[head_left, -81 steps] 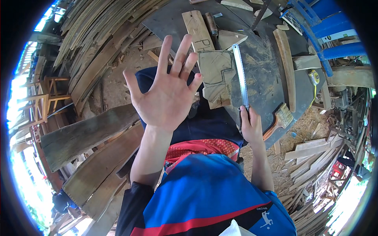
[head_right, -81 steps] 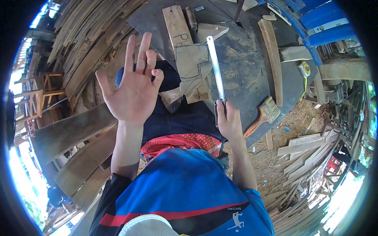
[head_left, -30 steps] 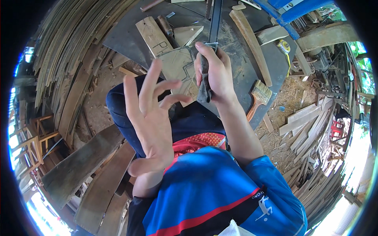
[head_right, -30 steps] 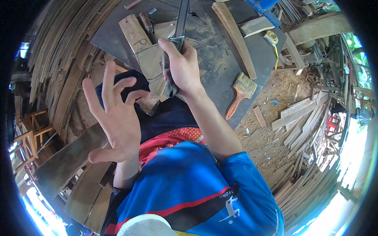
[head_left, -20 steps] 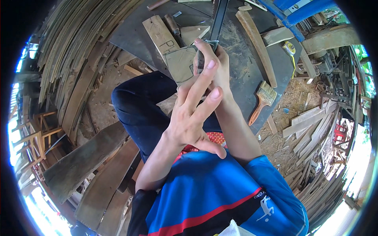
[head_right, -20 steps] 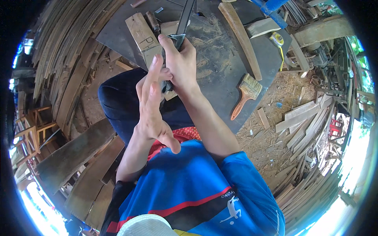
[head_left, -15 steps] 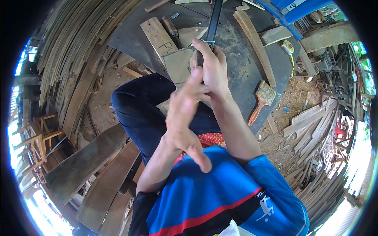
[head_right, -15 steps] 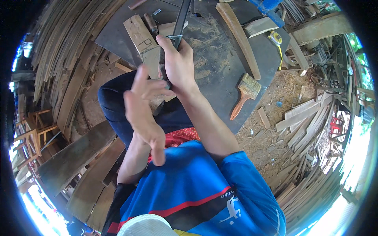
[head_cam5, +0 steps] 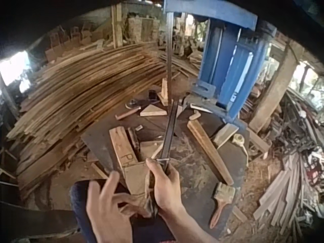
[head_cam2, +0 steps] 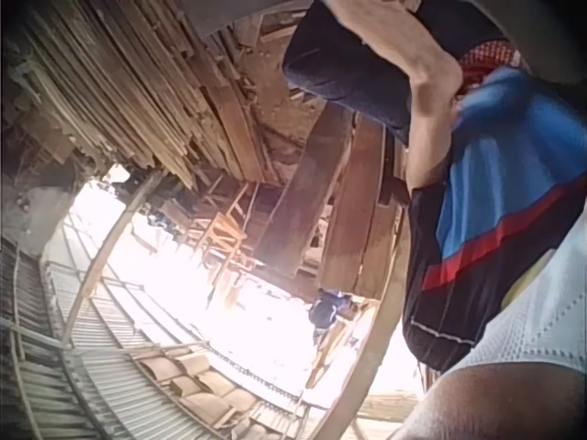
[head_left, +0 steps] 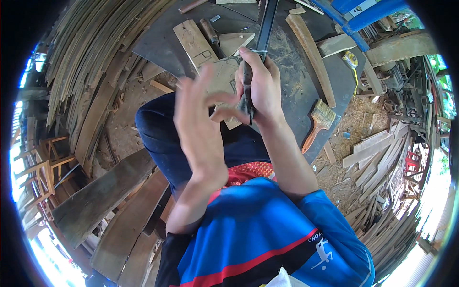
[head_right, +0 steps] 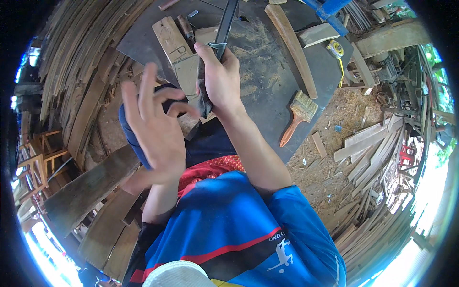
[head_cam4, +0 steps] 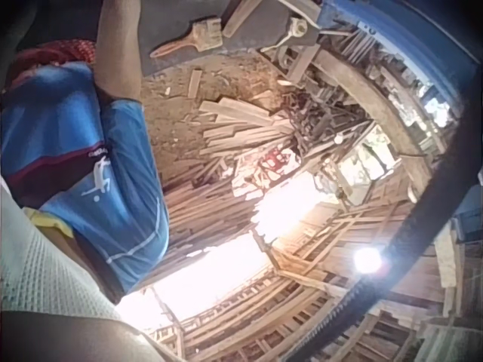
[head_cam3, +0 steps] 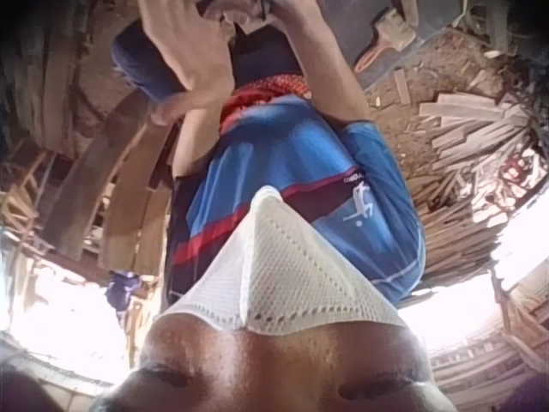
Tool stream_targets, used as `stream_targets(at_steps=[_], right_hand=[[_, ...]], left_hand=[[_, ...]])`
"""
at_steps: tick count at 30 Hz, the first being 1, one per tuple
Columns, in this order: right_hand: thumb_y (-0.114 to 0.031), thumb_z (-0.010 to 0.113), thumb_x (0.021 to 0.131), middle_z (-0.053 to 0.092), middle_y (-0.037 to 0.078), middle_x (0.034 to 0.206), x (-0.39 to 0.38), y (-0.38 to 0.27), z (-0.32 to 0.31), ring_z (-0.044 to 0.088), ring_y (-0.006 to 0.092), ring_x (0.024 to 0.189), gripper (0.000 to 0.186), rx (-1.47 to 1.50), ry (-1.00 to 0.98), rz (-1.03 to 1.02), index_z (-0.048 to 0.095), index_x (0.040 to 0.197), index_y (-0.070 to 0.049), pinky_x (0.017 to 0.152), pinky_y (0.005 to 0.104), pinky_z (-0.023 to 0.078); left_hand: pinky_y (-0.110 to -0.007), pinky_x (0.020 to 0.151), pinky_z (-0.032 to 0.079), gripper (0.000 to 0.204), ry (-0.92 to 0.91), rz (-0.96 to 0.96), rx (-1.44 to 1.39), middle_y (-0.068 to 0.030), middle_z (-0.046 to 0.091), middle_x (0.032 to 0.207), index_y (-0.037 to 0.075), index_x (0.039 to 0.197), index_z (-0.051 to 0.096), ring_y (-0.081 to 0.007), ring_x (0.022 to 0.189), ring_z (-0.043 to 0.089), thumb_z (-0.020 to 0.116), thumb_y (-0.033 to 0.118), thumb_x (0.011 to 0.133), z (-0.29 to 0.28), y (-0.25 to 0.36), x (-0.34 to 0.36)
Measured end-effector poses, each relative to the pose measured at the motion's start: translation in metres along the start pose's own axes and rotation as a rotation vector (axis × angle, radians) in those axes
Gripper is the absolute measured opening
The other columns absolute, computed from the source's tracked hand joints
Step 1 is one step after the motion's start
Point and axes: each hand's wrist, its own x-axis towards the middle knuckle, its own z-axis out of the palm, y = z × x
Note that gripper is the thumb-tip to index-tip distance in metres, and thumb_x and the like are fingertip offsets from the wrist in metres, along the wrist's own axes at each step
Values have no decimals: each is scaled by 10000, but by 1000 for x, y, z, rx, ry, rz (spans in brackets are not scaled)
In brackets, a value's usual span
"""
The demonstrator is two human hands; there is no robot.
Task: The person carves a small wooden piece using a chisel and a mallet while sitting cross-legged. They repeatedly strike the chisel to shape the wood, occasionally adjusting the piece and clearing away wood shavings.
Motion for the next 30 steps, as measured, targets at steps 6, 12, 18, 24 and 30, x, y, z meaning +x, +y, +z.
stream_targets(at_steps=[6,12,18,24,30], right_hand=[[-322,621,993,463,30,491,-4,3,-11,465,138,395,449,-102,28,-29,508,630,-84,414,285,359],[-240,594,1034,497,28,534,-12,17,-51,445,108,400,289,-191,-36,-97,520,807,-78,396,270,343],[-228,590,1040,505,16,546,-22,43,-92,449,95,416,273,-363,11,-68,512,822,-83,412,258,352],[-242,610,1036,516,-2,567,-25,62,-117,443,89,418,271,-547,-46,-103,545,841,-67,411,265,346],[-322,683,1006,507,-51,677,-32,68,-123,439,48,632,347,-679,-43,-83,602,845,-26,546,283,342]], left_hand=[[-433,1033,414,1099,331,-285,-1002,-184,182,1693,110,1645,144,-326,1286,493,385,868,886,-23,15,17],[-430,1004,411,974,447,-391,-1235,-150,184,1700,148,1643,161,-318,1286,493,314,816,951,-33,25,12],[-412,993,412,938,433,-395,-1214,-134,179,1704,145,1643,169,-306,1273,492,330,782,973,-32,29,9],[-411,986,413,936,430,-401,-1191,-147,232,1685,114,1631,210,-294,1249,500,337,773,978,-31,29,6],[-362,855,509,677,365,-359,165,-165,604,1368,8,1429,512,-251,1039,612,423,559,1046,-74,-11,-16]])
